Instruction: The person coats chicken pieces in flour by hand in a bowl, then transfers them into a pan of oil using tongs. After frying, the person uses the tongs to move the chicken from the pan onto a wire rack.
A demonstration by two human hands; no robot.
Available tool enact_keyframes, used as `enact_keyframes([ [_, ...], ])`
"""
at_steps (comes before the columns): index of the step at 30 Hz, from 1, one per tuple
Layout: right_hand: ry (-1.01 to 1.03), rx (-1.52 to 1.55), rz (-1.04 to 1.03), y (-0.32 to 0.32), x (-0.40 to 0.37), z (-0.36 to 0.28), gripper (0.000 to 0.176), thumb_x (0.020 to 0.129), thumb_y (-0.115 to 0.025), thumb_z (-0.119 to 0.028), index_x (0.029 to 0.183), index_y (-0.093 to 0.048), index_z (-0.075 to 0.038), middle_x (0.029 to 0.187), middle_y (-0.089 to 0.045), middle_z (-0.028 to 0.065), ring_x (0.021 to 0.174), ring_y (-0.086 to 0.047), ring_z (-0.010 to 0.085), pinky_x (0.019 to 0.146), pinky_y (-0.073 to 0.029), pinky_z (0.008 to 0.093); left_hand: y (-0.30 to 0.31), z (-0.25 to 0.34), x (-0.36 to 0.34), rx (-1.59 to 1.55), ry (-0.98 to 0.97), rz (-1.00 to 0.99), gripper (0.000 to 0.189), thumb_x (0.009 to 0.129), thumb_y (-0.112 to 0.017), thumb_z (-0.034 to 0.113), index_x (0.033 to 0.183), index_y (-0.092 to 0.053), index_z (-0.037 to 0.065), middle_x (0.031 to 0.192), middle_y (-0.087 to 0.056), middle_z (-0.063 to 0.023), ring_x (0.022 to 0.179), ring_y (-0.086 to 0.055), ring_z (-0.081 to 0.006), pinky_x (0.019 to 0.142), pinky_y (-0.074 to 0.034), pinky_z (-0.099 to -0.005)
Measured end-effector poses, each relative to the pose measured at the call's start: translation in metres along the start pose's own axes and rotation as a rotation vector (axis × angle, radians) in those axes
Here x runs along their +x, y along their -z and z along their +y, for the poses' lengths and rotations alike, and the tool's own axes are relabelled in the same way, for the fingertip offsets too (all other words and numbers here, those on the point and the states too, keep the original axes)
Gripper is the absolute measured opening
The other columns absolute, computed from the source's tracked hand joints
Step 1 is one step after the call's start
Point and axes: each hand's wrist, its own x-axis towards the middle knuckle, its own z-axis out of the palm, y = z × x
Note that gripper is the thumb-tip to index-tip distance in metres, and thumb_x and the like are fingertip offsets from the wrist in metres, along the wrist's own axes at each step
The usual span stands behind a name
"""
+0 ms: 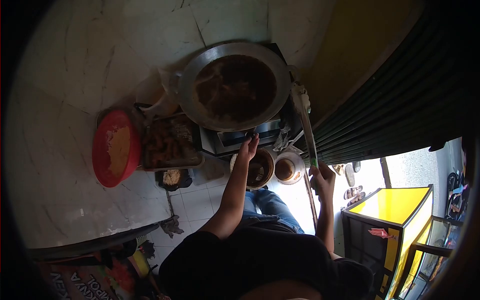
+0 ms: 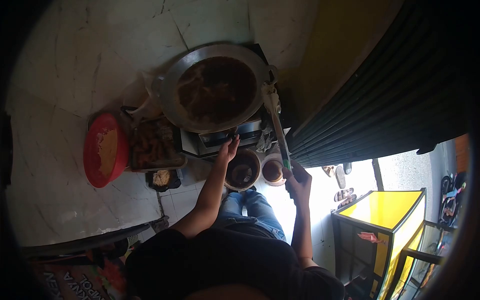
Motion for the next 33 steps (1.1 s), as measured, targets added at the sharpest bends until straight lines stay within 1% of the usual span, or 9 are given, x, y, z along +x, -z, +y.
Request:
enact_keyframes([
  [10,0.033,-0.033,-0.065,0.002,0.014,0.001,0.058,0.07,-0.067,-0.038,0.103,-0.057,0.008,0.06,-0.054,0.0045,0.043,-0.046,0.0066,0.038,-0.034,0.0194,-0.003,-0.002,0.004,0.276,-0.126,0.062,0.025,0.086,-0.045,0.006,0.109,-0.043,-0.004,0.099,-0.058,-0.0232,0.089,-0.061,-0.0288,0.08,-0.052,-0.0354],
  [18,0.077,-0.027,-0.136,0.004,0.03,0.003,0.051,0.072,-0.066,-0.039,0.095,-0.059,0.006,0.06,-0.05,0.0007,0.042,-0.041,0.0046,0.037,-0.029,0.0193,-0.003,-0.006,-0.005,0.405,-0.165,0.129,0.028,0.088,-0.047,0.012,0.108,-0.041,-0.007,0.099,-0.058,-0.0238,0.088,-0.061,-0.0291,0.079,-0.052,-0.0355],
  [19,0.08,-0.04,-0.135,0.004,0.034,0.003,0.05,0.073,-0.066,-0.04,0.093,-0.059,0.005,0.06,-0.05,0.0005,0.042,-0.041,0.0046,0.037,-0.029,0.0193,0.0,-0.005,-0.008,0.442,-0.131,0.087,0.042,0.087,-0.053,0.026,0.108,-0.041,-0.007,0.099,-0.058,-0.0237,0.089,-0.061,-0.0282,0.078,-0.052,-0.035],
  [23,0.059,-0.097,-0.139,0.008,0.048,0.0,0.054,0.072,-0.065,-0.036,0.105,-0.058,0.006,0.061,-0.053,0.003,0.048,-0.047,0.0057,0.043,-0.034,0.0196,-0.025,-0.007,-0.062,0.803,-0.145,0.232,0.074,0.078,-0.056,0.053,0.12,-0.038,-0.005,0.098,-0.059,-0.022,0.091,-0.061,-0.0256,0.079,-0.05,-0.032],
  [24,0.063,-0.089,-0.148,0.008,0.051,-0.008,0.052,0.073,-0.065,-0.034,0.105,-0.058,0.006,0.062,-0.054,0.0034,0.048,-0.047,0.0057,0.043,-0.034,0.0193,-0.024,-0.003,-0.074,0.941,-0.142,0.226,0.069,0.079,-0.054,0.053,0.121,-0.041,0.0,0.099,-0.059,-0.0191,0.092,-0.061,-0.0242,0.08,-0.05,-0.031],
  [26,0.14,-0.141,-0.151,0.008,0.063,-0.013,0.044,0.074,-0.065,-0.024,0.106,-0.058,0.005,0.071,-0.059,0.0065,0.055,-0.052,0.0077,0.05,-0.04,0.0202,-0.042,-0.002,-0.118,1.111,-0.255,0.235,0.055,0.082,-0.056,0.046,0.114,-0.049,0.002,0.1,-0.06,-0.0143,0.088,-0.061,-0.0201,0.077,-0.049,-0.0285],
  [29,0.323,-0.166,-0.195,0.003,0.08,-0.041,0.041,0.075,-0.065,-0.021,0.106,-0.058,0.004,0.081,-0.063,0.0098,0.072,-0.057,0.012,0.068,-0.045,0.0262,-0.041,0.019,-0.164,1.246,-0.632,0.165,0.038,0.085,-0.056,0.036,0.106,-0.054,0.005,0.101,-0.06,-0.0096,0.084,-0.061,-0.0163,0.072,-0.048,-0.0258],
  [31,0.357,-0.327,-0.195,-0.007,0.087,-0.07,0.04,0.074,-0.066,-0.021,0.105,-0.059,0.002,0.083,-0.064,0.0105,0.072,-0.059,0.0132,0.068,-0.046,0.0268,-0.051,0.035,-0.192,1.289,-0.933,0.231,0.028,0.085,-0.057,0.027,0.101,-0.056,0.005,0.099,-0.061,-0.0076,0.082,-0.06,-0.0141,0.067,-0.047,-0.0252],
  [33,0.377,-0.509,-0.216,-0.018,0.096,-0.101,0.041,0.072,-0.067,-0.024,0.104,-0.059,0.0,0.083,-0.065,0.0113,0.072,-0.061,0.0155,0.068,-0.047,0.0279,-0.06,0.058,-0.212,1.415,-1.139,0.323,0.029,0.083,-0.06,0.025,0.103,-0.055,0.004,0.099,-0.06,-0.0084,0.087,-0.059,-0.0156,0.071,-0.046,-0.0265],
])
